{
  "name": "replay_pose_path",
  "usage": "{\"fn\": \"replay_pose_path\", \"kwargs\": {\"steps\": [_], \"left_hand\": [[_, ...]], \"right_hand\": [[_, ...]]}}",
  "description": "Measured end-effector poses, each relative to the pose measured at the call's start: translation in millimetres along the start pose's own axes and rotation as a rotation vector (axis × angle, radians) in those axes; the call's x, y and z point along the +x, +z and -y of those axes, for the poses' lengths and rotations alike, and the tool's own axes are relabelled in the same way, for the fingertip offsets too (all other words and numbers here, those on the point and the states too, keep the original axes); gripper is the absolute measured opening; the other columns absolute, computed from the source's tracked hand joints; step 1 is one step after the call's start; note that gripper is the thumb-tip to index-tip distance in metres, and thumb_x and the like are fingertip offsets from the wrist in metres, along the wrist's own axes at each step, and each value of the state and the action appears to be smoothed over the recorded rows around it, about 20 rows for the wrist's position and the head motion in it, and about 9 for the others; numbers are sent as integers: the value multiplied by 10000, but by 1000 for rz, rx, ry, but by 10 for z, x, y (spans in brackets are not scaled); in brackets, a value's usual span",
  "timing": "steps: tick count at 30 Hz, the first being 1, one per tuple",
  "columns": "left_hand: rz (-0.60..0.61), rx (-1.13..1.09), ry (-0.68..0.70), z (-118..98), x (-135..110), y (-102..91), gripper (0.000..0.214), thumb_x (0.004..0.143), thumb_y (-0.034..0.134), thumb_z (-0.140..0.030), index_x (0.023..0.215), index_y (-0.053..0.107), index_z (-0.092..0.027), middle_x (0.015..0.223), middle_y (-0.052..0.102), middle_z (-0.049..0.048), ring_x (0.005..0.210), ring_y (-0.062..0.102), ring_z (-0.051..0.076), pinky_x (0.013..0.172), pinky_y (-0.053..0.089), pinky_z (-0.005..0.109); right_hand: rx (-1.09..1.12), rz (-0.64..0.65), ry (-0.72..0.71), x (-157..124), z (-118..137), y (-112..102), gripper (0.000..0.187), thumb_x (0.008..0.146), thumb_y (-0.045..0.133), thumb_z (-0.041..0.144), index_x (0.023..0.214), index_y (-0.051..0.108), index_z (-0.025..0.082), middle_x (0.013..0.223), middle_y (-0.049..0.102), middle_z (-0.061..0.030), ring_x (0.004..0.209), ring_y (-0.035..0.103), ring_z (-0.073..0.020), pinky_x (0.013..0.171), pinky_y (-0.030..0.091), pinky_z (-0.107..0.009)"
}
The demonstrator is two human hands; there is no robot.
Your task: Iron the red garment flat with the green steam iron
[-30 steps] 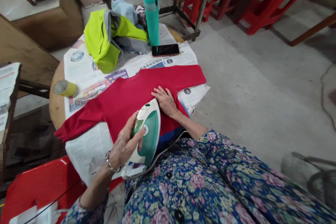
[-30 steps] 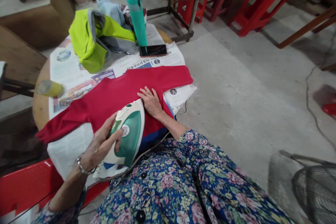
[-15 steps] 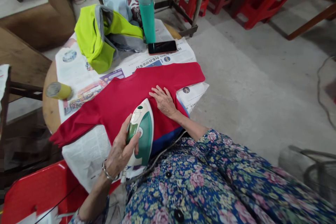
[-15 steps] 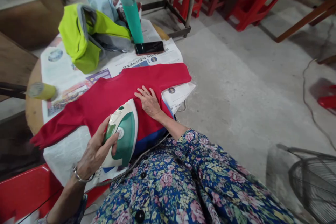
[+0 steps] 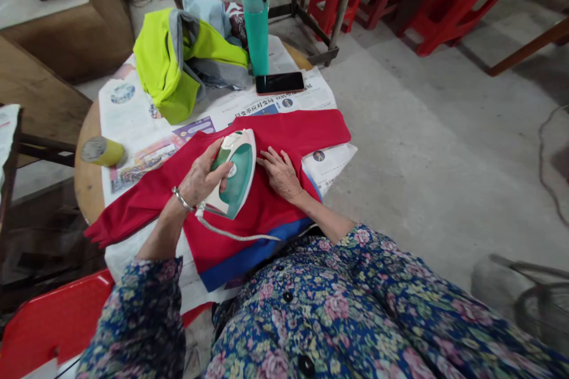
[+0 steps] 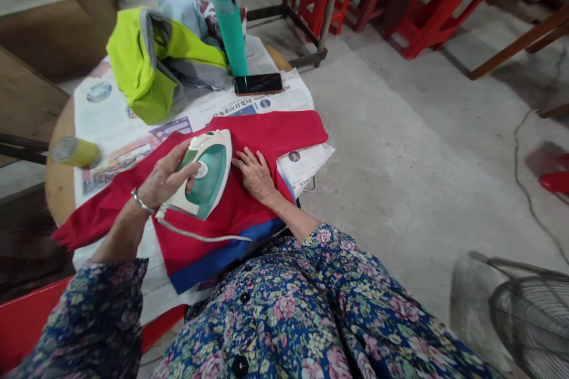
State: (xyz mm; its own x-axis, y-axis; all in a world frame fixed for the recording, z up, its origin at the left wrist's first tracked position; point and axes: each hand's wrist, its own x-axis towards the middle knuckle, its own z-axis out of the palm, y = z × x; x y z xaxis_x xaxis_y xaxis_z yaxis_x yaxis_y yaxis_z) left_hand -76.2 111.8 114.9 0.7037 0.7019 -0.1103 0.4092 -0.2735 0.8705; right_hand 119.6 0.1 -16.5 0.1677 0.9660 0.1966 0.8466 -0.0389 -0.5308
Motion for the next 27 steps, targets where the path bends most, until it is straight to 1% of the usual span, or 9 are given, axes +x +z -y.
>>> {"fn": "replay_pose_path", "kwargs": {"steps": [3, 6, 8, 11, 14, 17, 21, 24, 27], "left_hand": [[42, 2, 26, 10, 228, -95, 737, 857, 725, -354, 1551, 580, -154, 549, 589, -69, 452, 589, 173, 533, 529, 274], [0, -39, 25, 33, 335, -86, 692, 845, 737, -354, 1494, 614, -150, 573, 591, -63, 448, 582, 164, 499, 519, 270], [-85, -94, 7, 67, 348, -50, 649, 836, 740, -361, 1443, 628, -159, 598, 600, -56, 441, 572, 158, 463, 500, 265], [-281, -202, -40, 142, 293, -13, 593, 792, 783, -366, 1342, 645, -192, 625, 597, -56, 426, 561, 148, 409, 452, 248], [-467, -292, -65, 227, 150, -24, 532, 752, 820, -374, 1233, 648, -224, 605, 576, -72, 408, 539, 137, 379, 417, 233], [-596, -341, -109, 304, -70, -51, 502, 729, 840, -401, 1151, 621, -240, 597, 567, -86, 413, 525, 127, 378, 414, 224], [-762, -384, -182, 353, -402, -8, 553, 714, 823, -402, 1166, 542, -248, 612, 559, -106, 417, 512, 114, 382, 409, 209], [-791, -378, -198, 311, -638, 120, 609, 767, 798, -419, 1279, 507, -266, 638, 568, -110, 441, 544, 117, 402, 426, 204], [-711, -309, -223, 202, -868, 321, 623, 837, 765, -447, 1368, 499, -260, 642, 576, -100, 443, 549, 119, 401, 426, 215]], "right_hand": [[4, -6, -10, -3, -20, 2, 674, 954, 395, -41, 1472, 718, 242, 1631, 630, -78, 1620, 456, -269, 1335, 315, -625], [-1, -6, -12, -4, -31, 1, 647, 971, 397, -28, 1463, 722, 237, 1629, 632, -80, 1619, 458, -272, 1334, 317, -621], [-6, -2, -10, -2, -28, -1, 629, 985, 396, -21, 1460, 724, 229, 1628, 632, -86, 1618, 461, -271, 1334, 321, -609], [-10, 2, -6, 4, -18, 2, 589, 1020, 403, 10, 1465, 724, 223, 1629, 629, -99, 1614, 467, -269, 1333, 331, -596], [-12, -7, -10, 14, -21, 15, 559, 1045, 412, 44, 1466, 725, 237, 1630, 629, -93, 1613, 468, -266, 1330, 337, -598], [-10, -12, -19, 26, -36, 33, 548, 1057, 412, 60, 1465, 725, 250, 1629, 631, -85, 1611, 470, -258, 1330, 336, -587], [7, -16, -26, 46, -54, 57, 560, 1043, 412, 48, 1467, 721, 246, 1632, 628, -88, 1616, 461, -260, 1336, 313, -596], [18, -25, -26, 64, -62, 70, 569, 1035, 400, 45, 1468, 721, 227, 1634, 624, -105, 1622, 450, -272, 1342, 290, -607], [27, -36, -32, 86, -69, 77, 555, 1045, 385, 59, 1450, 732, 213, 1629, 628, -115, 1615, 462, -283, 1342, 279, -612]]}}
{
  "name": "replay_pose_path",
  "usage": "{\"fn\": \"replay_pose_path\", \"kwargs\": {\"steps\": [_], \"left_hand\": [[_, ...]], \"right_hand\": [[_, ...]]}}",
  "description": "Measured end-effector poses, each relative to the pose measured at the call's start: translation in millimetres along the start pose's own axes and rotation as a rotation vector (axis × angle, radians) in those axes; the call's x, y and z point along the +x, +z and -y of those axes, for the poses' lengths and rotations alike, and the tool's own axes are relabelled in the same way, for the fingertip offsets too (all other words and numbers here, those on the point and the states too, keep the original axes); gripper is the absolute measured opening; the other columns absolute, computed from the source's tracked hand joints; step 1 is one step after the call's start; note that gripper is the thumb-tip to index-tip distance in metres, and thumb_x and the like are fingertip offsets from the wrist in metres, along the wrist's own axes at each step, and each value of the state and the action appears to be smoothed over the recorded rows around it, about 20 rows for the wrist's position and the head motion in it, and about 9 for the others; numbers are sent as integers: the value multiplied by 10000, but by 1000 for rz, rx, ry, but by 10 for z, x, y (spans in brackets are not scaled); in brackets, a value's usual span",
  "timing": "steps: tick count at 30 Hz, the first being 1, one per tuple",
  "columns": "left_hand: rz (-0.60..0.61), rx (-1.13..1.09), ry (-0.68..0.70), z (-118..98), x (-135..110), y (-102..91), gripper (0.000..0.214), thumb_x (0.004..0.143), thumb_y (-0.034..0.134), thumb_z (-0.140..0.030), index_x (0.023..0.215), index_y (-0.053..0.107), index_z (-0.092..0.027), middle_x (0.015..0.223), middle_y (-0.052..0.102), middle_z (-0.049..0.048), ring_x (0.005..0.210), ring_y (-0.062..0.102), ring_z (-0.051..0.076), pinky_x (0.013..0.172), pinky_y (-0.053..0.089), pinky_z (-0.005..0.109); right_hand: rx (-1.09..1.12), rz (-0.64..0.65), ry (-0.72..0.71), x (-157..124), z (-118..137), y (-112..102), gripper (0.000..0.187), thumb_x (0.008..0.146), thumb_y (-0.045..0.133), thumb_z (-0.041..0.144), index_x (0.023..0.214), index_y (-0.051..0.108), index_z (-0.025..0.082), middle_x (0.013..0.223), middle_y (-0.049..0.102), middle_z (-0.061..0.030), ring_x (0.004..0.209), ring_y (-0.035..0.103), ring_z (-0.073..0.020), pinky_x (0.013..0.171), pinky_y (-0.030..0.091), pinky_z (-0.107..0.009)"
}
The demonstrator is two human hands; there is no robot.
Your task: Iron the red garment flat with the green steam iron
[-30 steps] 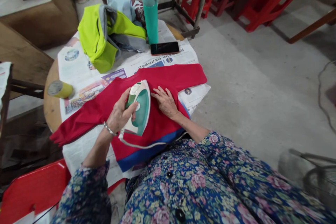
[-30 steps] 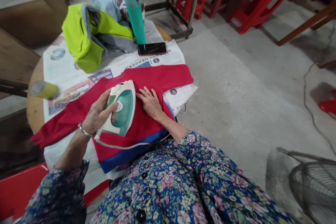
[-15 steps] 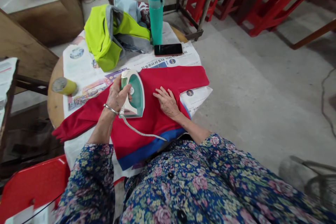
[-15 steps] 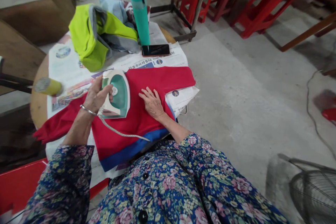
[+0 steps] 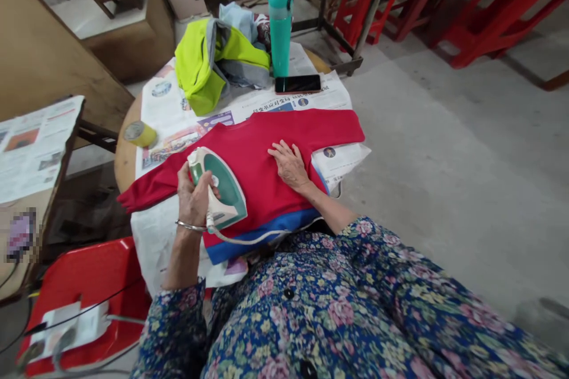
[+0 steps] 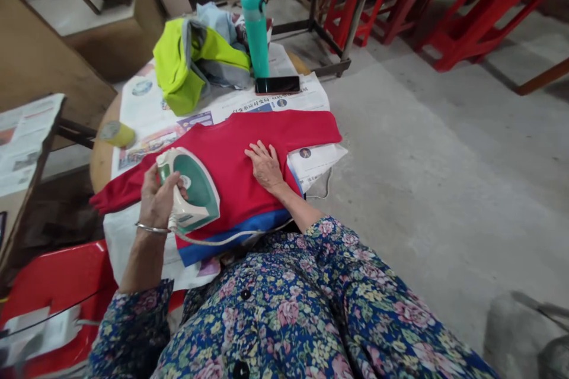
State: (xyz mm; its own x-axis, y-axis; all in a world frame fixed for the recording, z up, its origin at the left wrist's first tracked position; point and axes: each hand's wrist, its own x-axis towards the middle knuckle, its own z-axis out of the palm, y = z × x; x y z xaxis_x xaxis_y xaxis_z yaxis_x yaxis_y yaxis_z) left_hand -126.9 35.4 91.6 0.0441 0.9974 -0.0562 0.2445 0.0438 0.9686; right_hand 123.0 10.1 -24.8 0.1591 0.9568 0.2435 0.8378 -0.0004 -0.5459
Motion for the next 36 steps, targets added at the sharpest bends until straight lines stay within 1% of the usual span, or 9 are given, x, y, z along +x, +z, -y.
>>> {"fn": "replay_pose_path", "kwargs": {"steps": [6, 10, 14, 21, 24, 27, 31, 34, 36], "left_hand": [[162, 88, -5, -25, -617, 102, 691, 894, 693, -409, 1513, 467, -204, 657, 600, -77, 482, 618, 161, 460, 498, 270], [157, 79, -8, -8, -673, 136, 746, 890, 692, -428, 1546, 435, -183, 670, 612, -72, 497, 637, 174, 490, 517, 292], [130, 47, 8, 7, -394, 130, 680, 842, 699, -417, 1447, 482, -193, 667, 612, -77, 473, 605, 152, 457, 462, 269], [-20, 5, 4, -25, 515, 53, 538, 762, 754, -441, 1220, 523, -281, 589, 554, -93, 469, 569, 164, 441, 439, 285], [-22, -15, -5, -97, 806, 30, 485, 784, 742, -425, 1204, 522, -322, 582, 539, -94, 527, 617, 180, 515, 496, 318], [7, -37, -1, -159, 934, 15, 573, 748, 784, -427, 1251, 519, -357, 605, 554, -85, 568, 651, 199, 551, 528, 362], [95, -17, 27, -167, 800, -22, 581, 719, 821, -480, 1211, 536, -360, 632, 556, -81, 528, 595, 187, 500, 492, 361], [164, 4, 34, -132, 481, -36, 547, 749, 802, -483, 1183, 533, -287, 650, 569, -94, 500, 561, 143, 490, 468, 317], [209, 9, 35, -105, 226, -14, 573, 755, 801, -484, 1205, 533, -253, 645, 571, -95, 488, 559, 139, 471, 449, 298]], "right_hand": [[25, -19, -6, 28, -16, 8, 523, 1046, 392, 75, 1401, 754, 206, 1600, 652, -127, 1591, 496, -298, 1331, 281, -628], [4, -23, -12, 24, -31, 11, 516, 1036, 397, 71, 1384, 756, 196, 1597, 655, -129, 1587, 501, -307, 1328, 285, -625], [-9, -12, -23, 16, -58, 4, 513, 1038, 395, 74, 1390, 750, 189, 1598, 653, -130, 1590, 498, -303, 1330, 291, -619], [-12, -7, -13, 22, -71, -6, 510, 1045, 392, 89, 1393, 746, 207, 1606, 647, -122, 1599, 485, -296, 1336, 276, -634], [-18, 10, -8, 28, -72, -8, 521, 1045, 392, 90, 1418, 738, 203, 1620, 632, -129, 1612, 465, -294, 1342, 261, -638], [-15, 2, -15, 33, -78, -4, 515, 1053, 398, 113, 1426, 736, 221, 1619, 634, -122, 1610, 467, -299, 1339, 250, -659], [-47, 5, -39, 26, -47, -9, 450, 1085, 535, 330, 1485, 701, 209, 1648, 600, -145, 1615, 452, -338, 1335, 249, -673], [-106, 45, -64, 11, 3, -37, 672, 1032, 665, 544, 1591, 617, 173, 1708, 520, -180, 1646, 387, -378, 1345, 228, -671], [-134, 66, -72, 4, 27, -55, 761, 1011, 690, 601, 1627, 581, 168, 1730, 486, -187, 1659, 360, -390, 1350, 219, -671]]}}
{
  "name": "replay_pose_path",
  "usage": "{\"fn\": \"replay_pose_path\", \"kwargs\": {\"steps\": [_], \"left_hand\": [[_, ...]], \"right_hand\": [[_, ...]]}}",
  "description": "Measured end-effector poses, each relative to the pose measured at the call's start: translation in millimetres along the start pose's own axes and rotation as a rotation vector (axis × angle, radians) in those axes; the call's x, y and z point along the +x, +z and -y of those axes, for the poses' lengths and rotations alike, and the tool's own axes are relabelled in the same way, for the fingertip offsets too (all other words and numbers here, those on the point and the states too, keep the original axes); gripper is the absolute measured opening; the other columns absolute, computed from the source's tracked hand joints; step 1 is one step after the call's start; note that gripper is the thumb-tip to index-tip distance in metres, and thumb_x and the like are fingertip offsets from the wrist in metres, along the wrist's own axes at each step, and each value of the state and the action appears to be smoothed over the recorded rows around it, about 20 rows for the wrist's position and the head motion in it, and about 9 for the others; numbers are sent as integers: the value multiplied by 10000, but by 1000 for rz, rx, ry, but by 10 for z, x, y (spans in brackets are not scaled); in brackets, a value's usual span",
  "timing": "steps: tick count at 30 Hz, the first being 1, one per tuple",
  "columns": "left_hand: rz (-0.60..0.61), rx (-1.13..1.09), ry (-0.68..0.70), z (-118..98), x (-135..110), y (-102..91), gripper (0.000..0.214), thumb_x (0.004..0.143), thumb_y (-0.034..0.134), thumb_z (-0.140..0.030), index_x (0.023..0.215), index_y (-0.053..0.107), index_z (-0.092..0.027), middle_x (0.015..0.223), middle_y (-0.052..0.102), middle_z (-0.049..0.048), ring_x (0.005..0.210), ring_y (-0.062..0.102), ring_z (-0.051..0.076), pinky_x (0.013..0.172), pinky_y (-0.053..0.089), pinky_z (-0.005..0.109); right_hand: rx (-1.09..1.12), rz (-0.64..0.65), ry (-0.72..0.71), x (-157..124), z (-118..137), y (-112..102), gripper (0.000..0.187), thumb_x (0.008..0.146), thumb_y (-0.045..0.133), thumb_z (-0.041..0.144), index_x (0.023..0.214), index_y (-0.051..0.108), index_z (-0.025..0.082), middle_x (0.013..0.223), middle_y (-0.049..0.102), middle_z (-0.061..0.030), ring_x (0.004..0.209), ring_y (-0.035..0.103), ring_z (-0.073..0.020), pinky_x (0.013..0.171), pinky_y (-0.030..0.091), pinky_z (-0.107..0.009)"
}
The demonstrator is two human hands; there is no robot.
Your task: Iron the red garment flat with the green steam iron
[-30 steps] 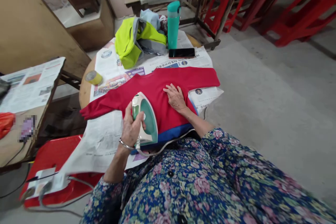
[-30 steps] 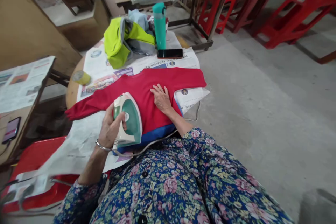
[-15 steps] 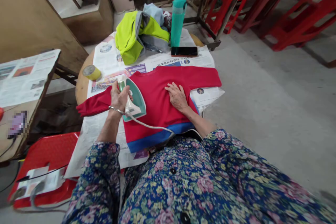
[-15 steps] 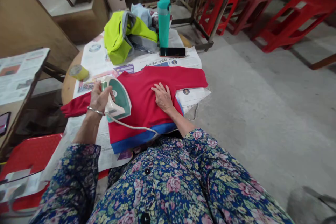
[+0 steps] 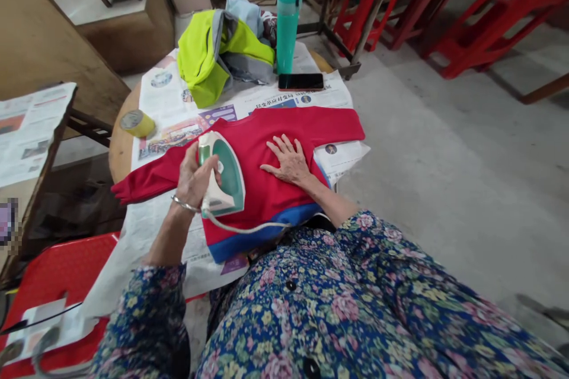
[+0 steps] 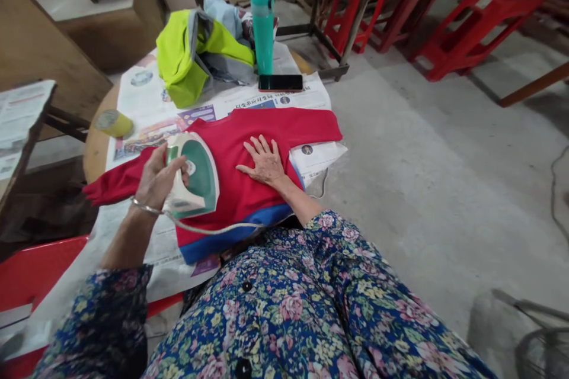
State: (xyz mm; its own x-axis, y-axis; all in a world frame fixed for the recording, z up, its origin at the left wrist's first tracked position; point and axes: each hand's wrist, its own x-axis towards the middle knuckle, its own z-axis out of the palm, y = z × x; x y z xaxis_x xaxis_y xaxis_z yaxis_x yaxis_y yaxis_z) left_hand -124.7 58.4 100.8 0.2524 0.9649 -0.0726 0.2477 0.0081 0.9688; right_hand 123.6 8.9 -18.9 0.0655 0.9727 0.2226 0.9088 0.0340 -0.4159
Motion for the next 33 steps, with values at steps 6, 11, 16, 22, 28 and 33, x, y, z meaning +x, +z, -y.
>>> {"fn": "replay_pose_path", "kwargs": {"steps": [6, 11, 16, 22, 28, 33], "left_hand": [[59, -61, -48, 27, -452, 294, 799, 790, 794, -535, 1451, 468, -224, 635, 574, -86, 484, 603, 167, 458, 444, 270], [125, -100, -106, 38, -493, 244, 859, 855, 784, -577, 1560, 430, -238, 748, 647, -40, 551, 647, 175, 504, 524, 279], [-20, 210, -77, 163, -120, -143, 454, 989, 599, -588, 1191, 726, -201, 799, 718, 53, 706, 740, 239, 638, 629, 357], [-242, 667, 51, 387, 702, -327, 401, 914, 647, -377, 1241, 716, -157, 1427, 684, 302, 1459, 553, 525, 1165, 444, 741], [-174, 949, 63, 473, 1079, -261, 377, 958, 602, -409, 1166, 757, -137, 1442, 661, 355, 1461, 511, 565, 1175, 299, 835], [-107, 1084, 20, 437, 1184, -326, 354, 1006, 502, -335, 1211, 745, -180, 1363, 729, 260, 1364, 619, 467, 1155, 435, 672]], "right_hand": [[-36, -10, 7, 7, 2, 28, 728, 1039, 654, 594, 1644, 564, 200, 1742, 470, -179, 1661, 351, -406, 1325, 217, -743], [-28, -60, 52, 39, -12, 91, 653, 1057, 634, 543, 1633, 580, 240, 1732, 493, -144, 1661, 350, -409, 1311, 202, -782], [-53, -52, 75, 55, 11, 86, 648, 1064, 632, 509, 1643, 567, 226, 1740, 476, -152, 1666, 339, -414, 1308, 210, -783], [-123, 39, 111, 73, 79, -28, 650, 1044, 682, 498, 1633, 582, 240, 1742, 477, -143, 1658, 355, -410, 1302, 272, -751], [-60, -97, 128, 488, -92, -290, 403, 1114, 534, 417, 1359, 770, 201, 1452, 744, -169, 1366, 631, -356, 1176, 484, -585], [-139, -124, 254, 1090, -166, -383, 352, 1105, 492, 253, 1364, 714, 166, 1504, 692, -183, 1448, 535, -348, 1256, 339, -619]]}}
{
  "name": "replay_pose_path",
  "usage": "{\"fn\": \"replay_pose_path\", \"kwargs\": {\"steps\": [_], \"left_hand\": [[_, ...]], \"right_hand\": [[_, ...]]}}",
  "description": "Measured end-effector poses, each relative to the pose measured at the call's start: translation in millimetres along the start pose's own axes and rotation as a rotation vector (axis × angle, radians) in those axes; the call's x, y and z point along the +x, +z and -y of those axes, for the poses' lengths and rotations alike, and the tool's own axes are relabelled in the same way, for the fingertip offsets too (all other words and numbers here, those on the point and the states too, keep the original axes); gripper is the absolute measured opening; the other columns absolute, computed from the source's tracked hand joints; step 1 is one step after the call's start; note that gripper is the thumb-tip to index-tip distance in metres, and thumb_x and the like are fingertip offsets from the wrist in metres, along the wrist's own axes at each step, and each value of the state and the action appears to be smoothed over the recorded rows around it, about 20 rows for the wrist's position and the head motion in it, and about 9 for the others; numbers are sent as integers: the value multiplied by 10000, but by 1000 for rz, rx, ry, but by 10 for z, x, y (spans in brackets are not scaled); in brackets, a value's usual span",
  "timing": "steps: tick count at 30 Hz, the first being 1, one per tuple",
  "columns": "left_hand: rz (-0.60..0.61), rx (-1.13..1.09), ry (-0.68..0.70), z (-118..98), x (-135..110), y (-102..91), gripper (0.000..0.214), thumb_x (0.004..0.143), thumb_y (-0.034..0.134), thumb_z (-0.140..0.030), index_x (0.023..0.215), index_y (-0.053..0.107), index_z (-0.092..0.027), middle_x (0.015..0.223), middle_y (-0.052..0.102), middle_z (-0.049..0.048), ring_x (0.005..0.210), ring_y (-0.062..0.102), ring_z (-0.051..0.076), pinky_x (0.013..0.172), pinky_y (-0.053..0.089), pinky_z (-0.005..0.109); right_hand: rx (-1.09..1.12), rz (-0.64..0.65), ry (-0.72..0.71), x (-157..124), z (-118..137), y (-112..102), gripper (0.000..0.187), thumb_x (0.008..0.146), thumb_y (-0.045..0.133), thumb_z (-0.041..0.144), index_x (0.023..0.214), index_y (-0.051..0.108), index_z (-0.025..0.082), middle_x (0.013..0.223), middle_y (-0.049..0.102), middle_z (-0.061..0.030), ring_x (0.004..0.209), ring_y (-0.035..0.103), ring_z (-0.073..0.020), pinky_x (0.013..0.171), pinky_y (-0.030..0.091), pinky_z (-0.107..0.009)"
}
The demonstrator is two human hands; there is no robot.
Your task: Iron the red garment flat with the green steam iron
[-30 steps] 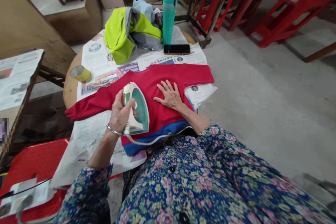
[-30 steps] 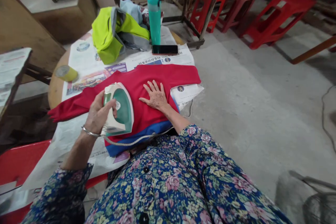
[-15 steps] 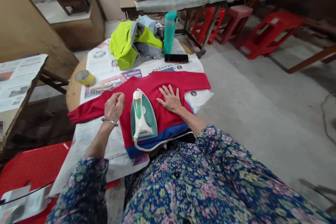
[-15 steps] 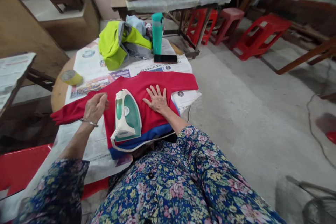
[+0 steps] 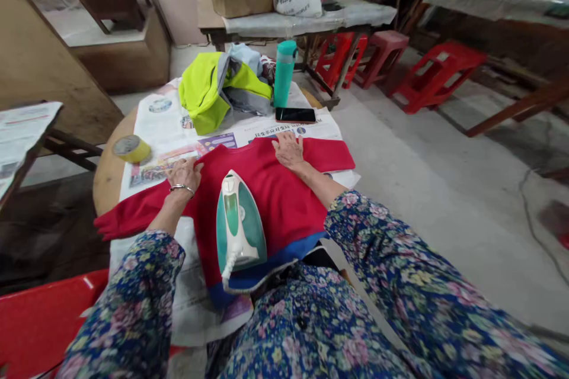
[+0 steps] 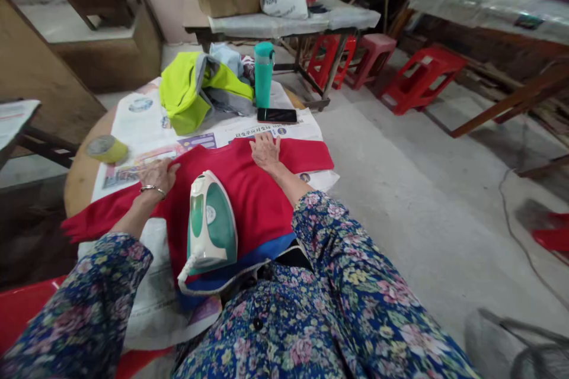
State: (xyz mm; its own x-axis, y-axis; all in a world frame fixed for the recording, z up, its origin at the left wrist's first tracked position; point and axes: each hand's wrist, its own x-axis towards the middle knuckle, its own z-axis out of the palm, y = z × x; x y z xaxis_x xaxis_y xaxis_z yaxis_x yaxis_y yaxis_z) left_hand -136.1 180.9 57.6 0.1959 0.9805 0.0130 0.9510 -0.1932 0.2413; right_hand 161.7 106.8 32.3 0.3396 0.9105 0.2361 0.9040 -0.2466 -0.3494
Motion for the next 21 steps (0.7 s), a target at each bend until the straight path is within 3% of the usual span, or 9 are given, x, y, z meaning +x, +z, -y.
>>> {"fn": "replay_pose_path", "kwargs": {"steps": [3, 6, 10, 14, 21], "left_hand": [[-4, 64, 11, 56, 22, 5, 370, 1035, 446, -301, 1249, 730, -198, 1309, 750, 210, 1303, 671, 401, 1115, 497, 541], [-16, 73, 21, 127, 16, 59, 354, 1053, 427, -303, 1220, 729, -224, 1278, 761, 174, 1226, 711, 359, 1015, 544, 455], [-36, 43, 13, 210, 46, 116, 341, 1066, 437, -352, 1185, 740, -249, 1264, 770, 163, 1174, 738, 363, 916, 555, 453], [-46, 28, 9, 245, 157, 107, 363, 1062, 450, -421, 1177, 764, -279, 1230, 791, 156, 1142, 748, 379, 903, 554, 477], [-50, 218, 14, 200, 352, 39, 443, 1084, 387, -390, 1267, 735, -187, 1286, 790, 176, 1200, 730, 351, 976, 543, 450]], "right_hand": [[-78, 90, 57, 221, 117, 50, 366, 1130, 461, 272, 1364, 702, 125, 1492, 685, -214, 1442, 535, -348, 1273, 289, -600], [-119, 142, 47, 308, 177, 111, 372, 1132, 462, 268, 1356, 707, 102, 1437, 707, -242, 1387, 581, -357, 1213, 369, -536], [-116, 153, -30, 369, 120, 183, 392, 1124, 410, 188, 1387, 688, 104, 1363, 733, -241, 1308, 634, -344, 1105, 462, -457], [-116, 103, -72, 508, 34, 250, 388, 1133, 376, 192, 1363, 682, 126, 1331, 730, -226, 1267, 639, -352, 1034, 501, -449], [-167, 107, -87, 710, 35, 354, 377, 1152, 355, 212, 1378, 647, 136, 1342, 690, -209, 1293, 602, -331, 1037, 484, -423]]}}
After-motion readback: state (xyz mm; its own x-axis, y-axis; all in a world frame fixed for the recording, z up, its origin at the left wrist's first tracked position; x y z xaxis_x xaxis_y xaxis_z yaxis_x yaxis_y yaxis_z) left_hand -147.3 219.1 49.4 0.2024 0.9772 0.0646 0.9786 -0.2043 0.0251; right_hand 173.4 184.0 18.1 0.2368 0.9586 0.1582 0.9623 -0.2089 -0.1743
